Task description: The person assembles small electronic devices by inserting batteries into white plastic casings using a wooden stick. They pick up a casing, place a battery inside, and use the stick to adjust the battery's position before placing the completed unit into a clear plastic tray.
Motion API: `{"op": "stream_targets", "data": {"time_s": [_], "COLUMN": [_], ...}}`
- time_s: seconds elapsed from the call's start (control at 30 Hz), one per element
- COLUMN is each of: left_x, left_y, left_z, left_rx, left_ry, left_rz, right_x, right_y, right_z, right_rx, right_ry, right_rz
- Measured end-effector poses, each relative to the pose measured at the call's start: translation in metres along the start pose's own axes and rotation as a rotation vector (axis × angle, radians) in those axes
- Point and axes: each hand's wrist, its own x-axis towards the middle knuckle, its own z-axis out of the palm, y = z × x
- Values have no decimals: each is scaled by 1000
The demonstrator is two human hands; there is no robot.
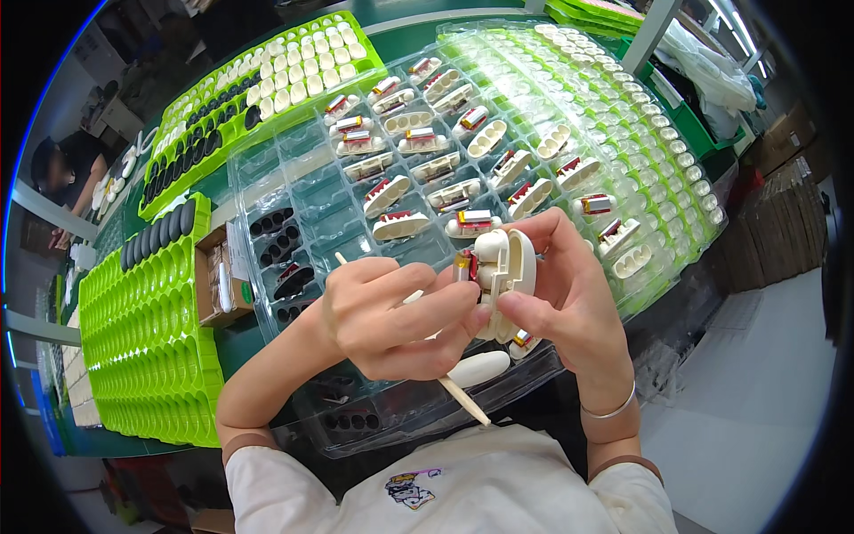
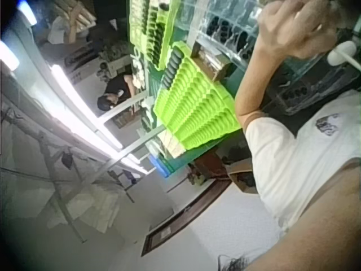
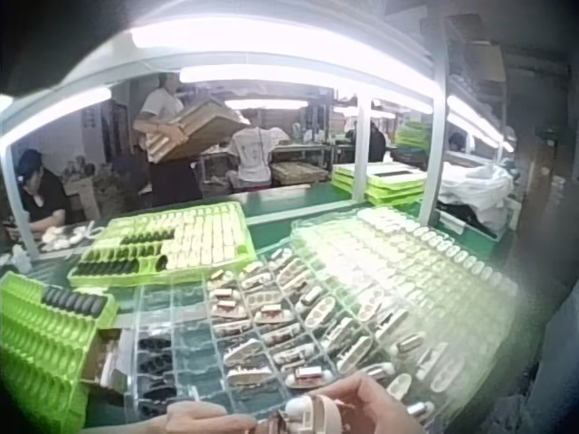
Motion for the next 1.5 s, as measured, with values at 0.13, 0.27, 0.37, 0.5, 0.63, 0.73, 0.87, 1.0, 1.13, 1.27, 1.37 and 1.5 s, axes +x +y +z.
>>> {"op": "stream_targets", "data": {"time_s": [0.13, 0.27, 0.37, 0.5, 0.63, 0.73, 0.87, 1.0, 1.13, 1.27, 1.37, 1.5], "left_x": [-1, -2, -2, -2, -2, -2, -3, -3, -3, -7, -8, -8], "left_y": [0, 0, 0, 0, 0, 0, 0, -1, -1, -2, -1, 6], "left_z": [1, 2, 2, 1, 1, 0, 0, -2, -4, -2, -1, 10], "left_rx": [2, 10, 16, 18, 24, 29, 9, 0, 10, 0, 10, 118], "left_ry": [20, 29, 31, 24, 33, 29, 27, 12, -6, 2, -13, -23], "left_rz": [1, 17, 25, 26, 21, 22, 18, 33, 40, 48, 35, 47], "right_x": [0, 1, 0, 0, 0, 0, 0, 1, 2, 3, 3, 3], "right_y": [0, 0, 0, -1, 0, 0, 0, 2, 9, 12, 18, 29], "right_z": [0, -2, -1, 0, 0, 1, 0, -4, -6, -4, 2, 14], "right_rx": [35, 56, 67, 64, 51, 51, 72, 118, 244, 259, 293, 320], "right_ry": [-14, -18, -13, -1, 5, 5, -11, -44, -67, -90, -76, -47], "right_rz": [24, 61, 49, 38, 45, 35, 28, 68, 116, 108, 70, -1]}}
